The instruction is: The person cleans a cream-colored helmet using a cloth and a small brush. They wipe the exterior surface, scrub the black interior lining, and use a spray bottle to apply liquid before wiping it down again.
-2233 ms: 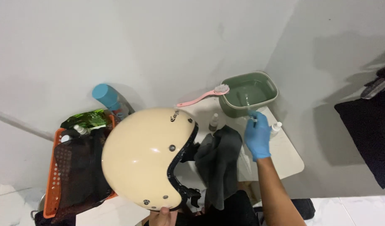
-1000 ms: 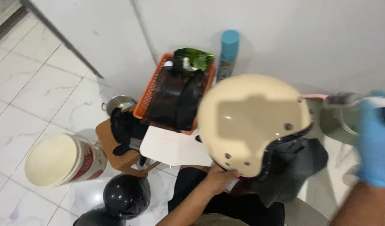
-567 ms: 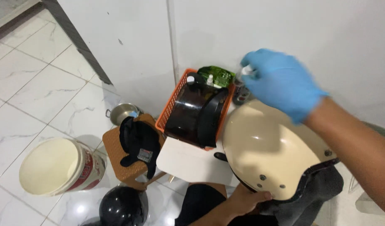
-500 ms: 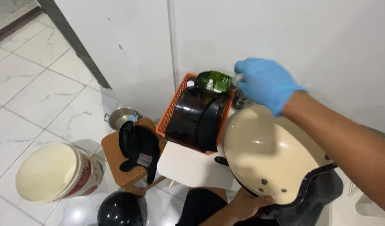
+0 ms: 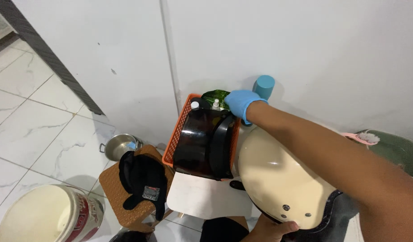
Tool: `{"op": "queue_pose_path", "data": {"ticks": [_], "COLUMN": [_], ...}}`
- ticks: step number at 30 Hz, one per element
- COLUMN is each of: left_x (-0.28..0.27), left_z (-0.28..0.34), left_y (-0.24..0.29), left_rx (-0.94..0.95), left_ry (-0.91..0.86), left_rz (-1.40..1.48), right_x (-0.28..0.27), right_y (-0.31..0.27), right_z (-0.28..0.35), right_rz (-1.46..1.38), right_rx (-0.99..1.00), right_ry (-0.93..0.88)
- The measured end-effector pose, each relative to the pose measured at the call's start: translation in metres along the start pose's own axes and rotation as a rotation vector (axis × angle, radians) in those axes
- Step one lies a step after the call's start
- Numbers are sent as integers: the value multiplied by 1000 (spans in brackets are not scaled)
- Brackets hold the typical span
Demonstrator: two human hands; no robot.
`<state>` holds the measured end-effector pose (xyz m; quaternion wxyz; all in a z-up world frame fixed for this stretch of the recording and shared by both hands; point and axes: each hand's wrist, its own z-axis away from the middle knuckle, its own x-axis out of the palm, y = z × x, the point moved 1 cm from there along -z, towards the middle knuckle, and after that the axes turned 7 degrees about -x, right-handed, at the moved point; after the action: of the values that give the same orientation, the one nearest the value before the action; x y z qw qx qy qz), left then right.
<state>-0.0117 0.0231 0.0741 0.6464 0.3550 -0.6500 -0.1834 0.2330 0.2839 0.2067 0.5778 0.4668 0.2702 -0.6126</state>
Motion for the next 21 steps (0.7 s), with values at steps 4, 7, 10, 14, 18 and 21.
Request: {"op": "queue_pose_path", "data": {"ticks": [4, 7, 10, 14, 18, 21], "left_x": [3, 3, -13, -24, -42, -55], "left_z": [1, 5, -5, -3, -2, 0], "left_y": [3, 5, -39, -43, -76, -88], "left_rx": [-22, -133, 7, -89, -179, -131], "left_ry": [-17, -5, 69, 99, 276, 210], "left_rz": [70, 165, 201, 66, 107, 89], "right_x": [3, -17, -42, -99, -99, -21], "right_y": [-1, -6, -14, -41, -46, -29], "right_z": [5, 25, 53, 183, 351, 429], "right_rz": [-15, -78, -49, -43, -502, -693], "right_rx": [10, 10, 23, 108, 137, 452], "right_ry": [-125, 5, 125, 200, 704, 983]}}
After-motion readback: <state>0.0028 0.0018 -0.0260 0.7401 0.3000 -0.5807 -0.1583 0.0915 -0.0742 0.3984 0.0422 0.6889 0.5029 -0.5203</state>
